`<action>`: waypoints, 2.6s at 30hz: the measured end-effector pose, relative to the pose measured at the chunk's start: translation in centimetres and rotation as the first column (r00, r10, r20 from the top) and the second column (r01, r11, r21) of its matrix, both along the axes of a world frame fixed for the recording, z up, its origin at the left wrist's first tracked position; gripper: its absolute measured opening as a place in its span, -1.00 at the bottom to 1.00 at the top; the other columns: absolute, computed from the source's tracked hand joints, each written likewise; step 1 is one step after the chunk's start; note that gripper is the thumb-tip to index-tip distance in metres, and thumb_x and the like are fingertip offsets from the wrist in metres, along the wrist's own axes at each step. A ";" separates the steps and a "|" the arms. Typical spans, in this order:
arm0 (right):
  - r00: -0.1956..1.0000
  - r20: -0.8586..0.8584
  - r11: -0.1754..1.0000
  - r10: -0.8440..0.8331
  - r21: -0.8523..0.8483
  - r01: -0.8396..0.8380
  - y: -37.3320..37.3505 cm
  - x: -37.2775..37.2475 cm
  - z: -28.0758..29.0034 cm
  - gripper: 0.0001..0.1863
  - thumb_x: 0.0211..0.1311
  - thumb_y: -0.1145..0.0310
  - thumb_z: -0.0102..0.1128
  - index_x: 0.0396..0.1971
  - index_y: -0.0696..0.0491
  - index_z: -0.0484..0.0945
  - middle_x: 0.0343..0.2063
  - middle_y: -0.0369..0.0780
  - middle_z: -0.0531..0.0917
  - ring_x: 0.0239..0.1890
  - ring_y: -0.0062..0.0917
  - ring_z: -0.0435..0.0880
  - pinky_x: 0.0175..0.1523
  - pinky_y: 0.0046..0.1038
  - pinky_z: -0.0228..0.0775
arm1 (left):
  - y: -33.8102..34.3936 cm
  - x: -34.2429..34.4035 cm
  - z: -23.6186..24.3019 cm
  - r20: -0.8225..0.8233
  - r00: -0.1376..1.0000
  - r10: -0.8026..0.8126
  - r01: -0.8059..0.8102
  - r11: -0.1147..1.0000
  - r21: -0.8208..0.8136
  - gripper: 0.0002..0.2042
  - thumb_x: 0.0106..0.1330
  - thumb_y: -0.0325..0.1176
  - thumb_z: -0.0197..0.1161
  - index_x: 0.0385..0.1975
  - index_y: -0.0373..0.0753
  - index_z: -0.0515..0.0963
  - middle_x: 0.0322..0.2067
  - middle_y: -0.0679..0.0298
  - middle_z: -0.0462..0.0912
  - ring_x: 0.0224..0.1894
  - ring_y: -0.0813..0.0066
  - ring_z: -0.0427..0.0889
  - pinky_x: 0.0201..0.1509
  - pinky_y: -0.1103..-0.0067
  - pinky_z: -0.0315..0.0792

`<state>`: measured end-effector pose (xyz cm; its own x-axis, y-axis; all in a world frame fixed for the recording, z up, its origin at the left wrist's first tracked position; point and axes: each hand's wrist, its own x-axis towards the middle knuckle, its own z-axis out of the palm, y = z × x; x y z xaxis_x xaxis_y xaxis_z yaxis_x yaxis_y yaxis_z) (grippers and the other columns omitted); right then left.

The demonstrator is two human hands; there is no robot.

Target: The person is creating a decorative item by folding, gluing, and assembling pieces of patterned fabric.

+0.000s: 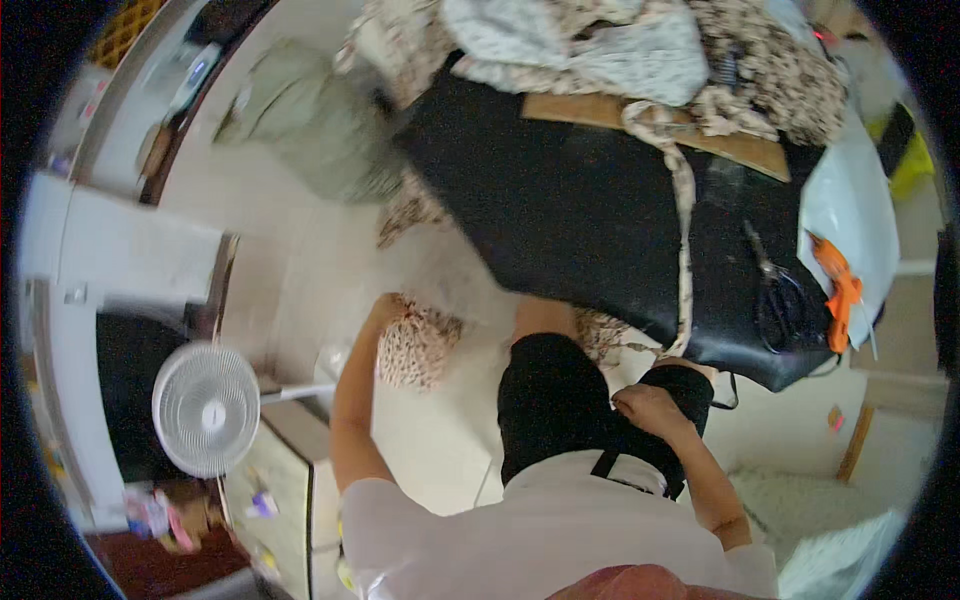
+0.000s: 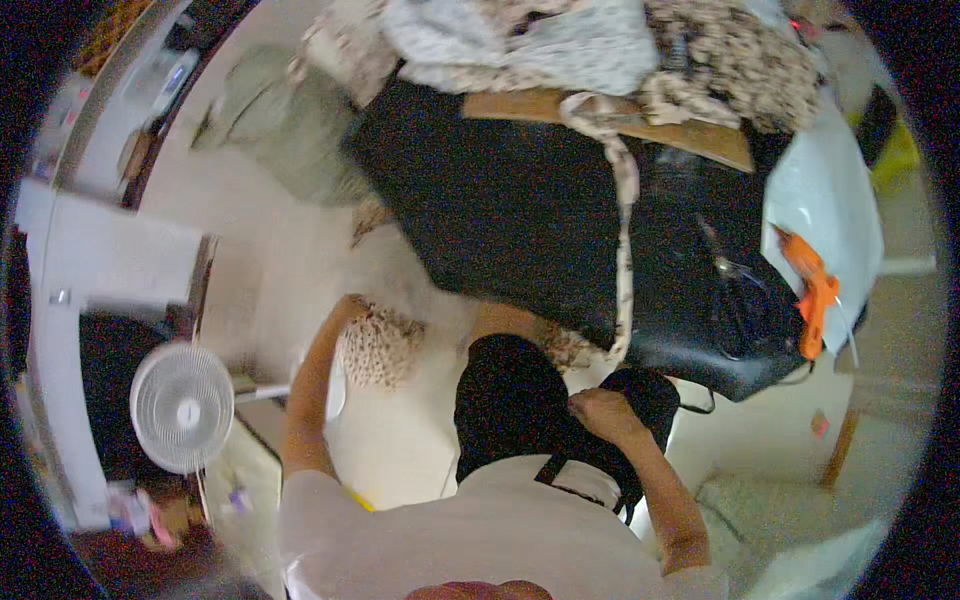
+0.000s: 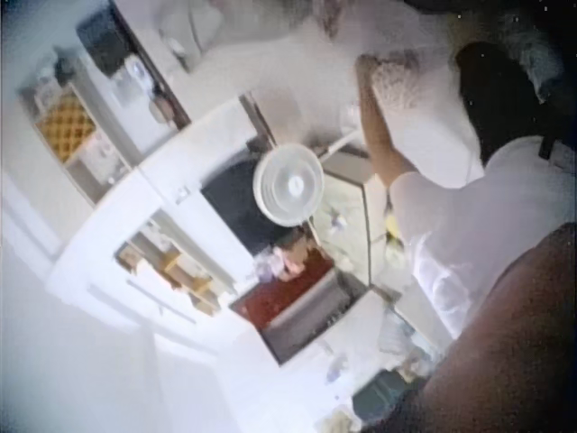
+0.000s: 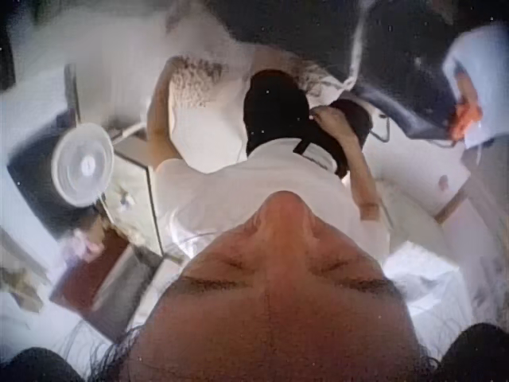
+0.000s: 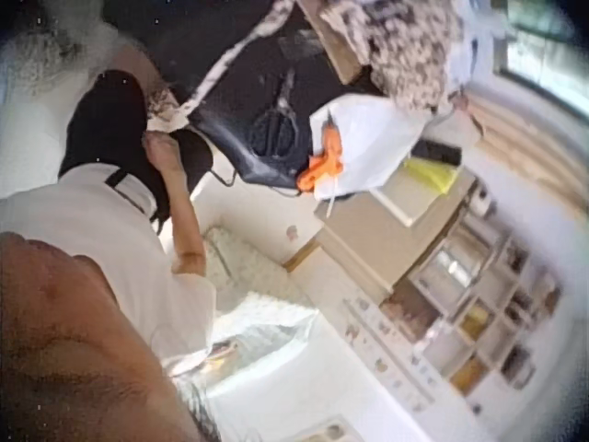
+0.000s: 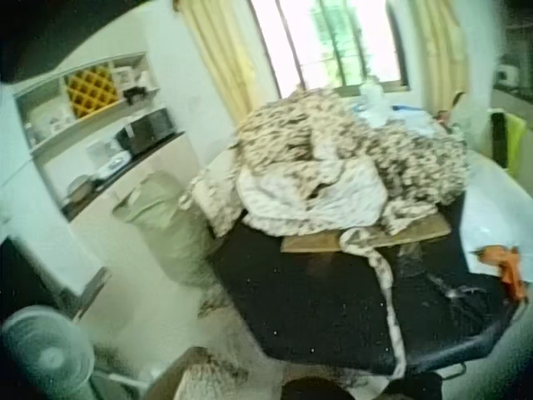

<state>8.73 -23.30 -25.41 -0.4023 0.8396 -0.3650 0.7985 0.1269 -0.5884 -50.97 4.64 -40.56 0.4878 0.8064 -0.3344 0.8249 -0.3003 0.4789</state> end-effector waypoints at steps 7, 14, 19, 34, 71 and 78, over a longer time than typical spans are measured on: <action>0.997 0.058 0.998 -0.050 0.031 0.048 -1.8 1.2 5.2 -0.80 0.17 0.28 0.13 -0.29 0.06 0.60 -0.29 -0.19 0.64 -0.23 -0.34 0.63 -0.17 -0.37 0.50 | 8.4 10.7 -11.9 0.305 0.886 0.348 -0.456 0.771 0.445 -0.64 0.02 -0.20 0.28 -0.22 -0.29 0.56 -0.30 -0.03 0.61 -0.17 0.00 0.55 -0.07 0.30 0.43; 0.790 -0.613 0.998 -0.015 0.037 0.047 2.4 4.3 20.4 -0.81 0.20 0.34 0.18 -0.22 0.07 0.61 -0.29 -0.19 0.66 -0.25 -0.38 0.66 -0.17 -0.38 0.51 | 1.4 11.1 -10.5 0.599 0.800 0.047 -0.268 0.920 0.286 -0.60 0.07 -0.14 0.27 -0.19 -0.31 0.54 -0.27 -0.02 0.61 -0.15 0.00 0.55 -0.04 0.30 0.42; 0.937 -0.333 0.773 -0.108 0.564 0.289 14.2 6.9 23.4 -0.82 0.14 0.46 0.18 -0.24 0.16 0.58 -0.28 -0.15 0.65 -0.23 -0.34 0.63 -0.12 -0.38 0.46 | -4.8 9.0 -5.5 0.322 0.944 -0.075 0.036 0.992 0.125 -0.59 0.13 -0.12 0.26 -0.16 -0.33 0.54 -0.23 0.04 0.63 -0.14 0.09 0.58 -0.03 0.35 0.43; 0.402 -0.822 0.827 -0.403 -0.139 0.544 25.0 7.5 29.7 -0.73 0.26 0.20 0.13 -0.41 0.14 0.51 -0.56 -0.35 0.52 -0.66 -0.72 0.41 -0.50 -0.66 0.33 | -8.9 41.6 34.4 0.762 0.646 0.043 0.259 0.927 -0.273 -0.74 0.34 -0.34 0.10 -0.05 -0.31 0.51 -0.27 0.20 0.65 -0.34 0.54 0.62 -0.30 0.62 0.50; 0.863 0.338 0.503 -0.375 0.856 -0.117 23.4 10.5 17.9 -0.66 0.03 0.48 0.02 -0.12 0.09 0.52 -0.16 -0.26 0.49 -0.09 -0.39 0.53 0.01 -0.37 0.39 | 0.3 43.2 37.1 0.929 -0.029 0.370 0.100 0.926 -0.365 -0.89 0.35 -0.36 0.08 -0.29 -0.26 0.42 -0.27 0.04 0.63 -0.32 0.34 0.66 -0.20 0.50 0.55; 0.845 0.298 0.450 -0.444 0.890 -0.078 23.0 9.2 18.9 -0.69 0.09 0.48 -0.01 -0.11 0.08 0.50 -0.23 -0.19 0.54 -0.13 -0.34 0.57 0.00 -0.34 0.38 | 0.0 43.2 48.4 0.987 0.153 -0.047 -0.049 0.997 0.055 -0.78 0.31 -0.34 0.14 -0.15 -0.31 0.40 -0.20 -0.07 0.61 -0.29 0.31 0.67 -0.16 0.51 0.54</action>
<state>17.91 -0.27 -6.48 -0.2121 0.8393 0.5006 0.9762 0.1586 0.1477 -7.79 4.68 7.87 0.3655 0.8003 0.4754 -0.3319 -0.3651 0.8698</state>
